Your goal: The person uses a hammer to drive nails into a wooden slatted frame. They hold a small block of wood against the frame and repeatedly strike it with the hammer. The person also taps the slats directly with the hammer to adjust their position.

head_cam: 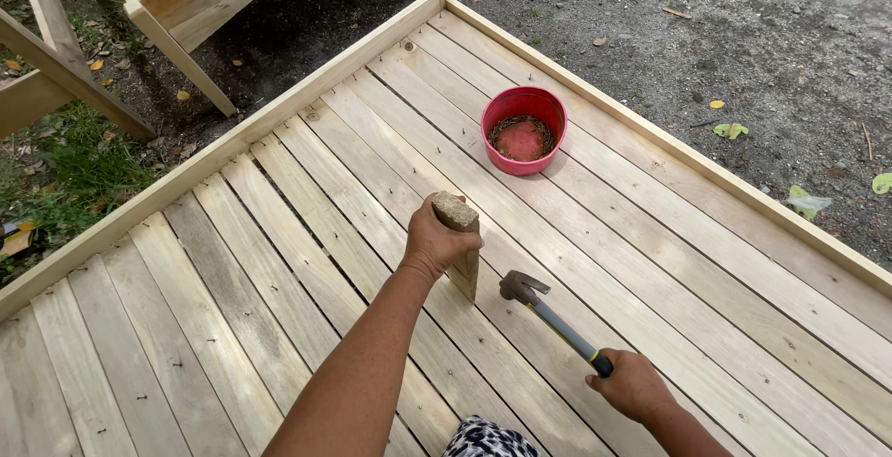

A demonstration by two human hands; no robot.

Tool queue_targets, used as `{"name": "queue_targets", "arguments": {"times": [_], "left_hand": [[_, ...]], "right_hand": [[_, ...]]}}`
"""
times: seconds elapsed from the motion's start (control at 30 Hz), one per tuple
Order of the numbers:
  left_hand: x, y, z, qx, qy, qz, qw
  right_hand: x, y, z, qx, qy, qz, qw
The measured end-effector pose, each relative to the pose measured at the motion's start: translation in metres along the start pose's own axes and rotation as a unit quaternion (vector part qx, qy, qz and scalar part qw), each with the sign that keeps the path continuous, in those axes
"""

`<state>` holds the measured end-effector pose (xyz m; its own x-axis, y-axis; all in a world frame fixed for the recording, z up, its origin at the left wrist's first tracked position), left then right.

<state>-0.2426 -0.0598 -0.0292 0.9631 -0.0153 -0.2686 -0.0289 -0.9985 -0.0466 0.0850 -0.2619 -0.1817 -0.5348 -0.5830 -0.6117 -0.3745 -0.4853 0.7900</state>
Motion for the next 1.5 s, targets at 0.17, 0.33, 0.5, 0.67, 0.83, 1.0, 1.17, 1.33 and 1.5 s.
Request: {"name": "queue_targets", "arguments": {"times": [0.17,0.33,0.5,0.67,0.83,1.0,1.17,1.33,1.5], "left_hand": [[0.000,-0.002,0.000,0.018,-0.008,0.003,1.000],[0.004,-0.003,0.005,0.023,0.014,-0.001,1.000],[0.004,-0.010,0.007,0.007,-0.003,-0.025,1.000],[0.017,0.011,-0.017,0.011,-0.042,-0.023,0.999],[0.062,0.051,-0.054,0.075,-0.145,0.079,0.983],[-0.017,0.006,-0.013,-0.052,0.094,-0.084,0.991],[0.018,0.014,-0.020,0.064,-0.025,0.005,0.998],[-0.004,0.014,-0.036,0.101,0.088,-0.140,0.981],[-0.106,-0.058,-0.066,0.080,0.170,-0.280,0.941]], "right_hand": [[-0.018,0.010,0.003,-0.057,-0.101,-0.031,0.993],[0.001,0.002,-0.016,0.032,0.076,-0.005,0.997],[-0.006,0.012,-0.010,0.041,0.077,-0.022,0.996],[-0.025,0.029,0.004,0.068,0.106,-0.028,0.992],[-0.050,0.040,0.021,0.072,0.211,-0.018,0.975],[-0.062,0.038,0.021,0.077,0.226,-0.036,0.971],[-0.050,-0.007,-0.010,0.101,0.145,0.038,0.983],[-0.009,-0.045,-0.040,0.098,-0.084,0.182,0.975],[0.005,-0.047,0.010,0.049,-0.183,0.196,0.962]]}}
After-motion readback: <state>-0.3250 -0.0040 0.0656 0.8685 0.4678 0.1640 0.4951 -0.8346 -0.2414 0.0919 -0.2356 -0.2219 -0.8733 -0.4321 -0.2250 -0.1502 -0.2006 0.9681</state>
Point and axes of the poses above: each hand's wrist, its own y-axis away from the middle knuckle, its own x-axis out of the palm, z = x × y, the point moved 10 cm from there along -y, towards the middle knuckle, and after that the axes turned 15 degrees about x, right-handed, at the moved point
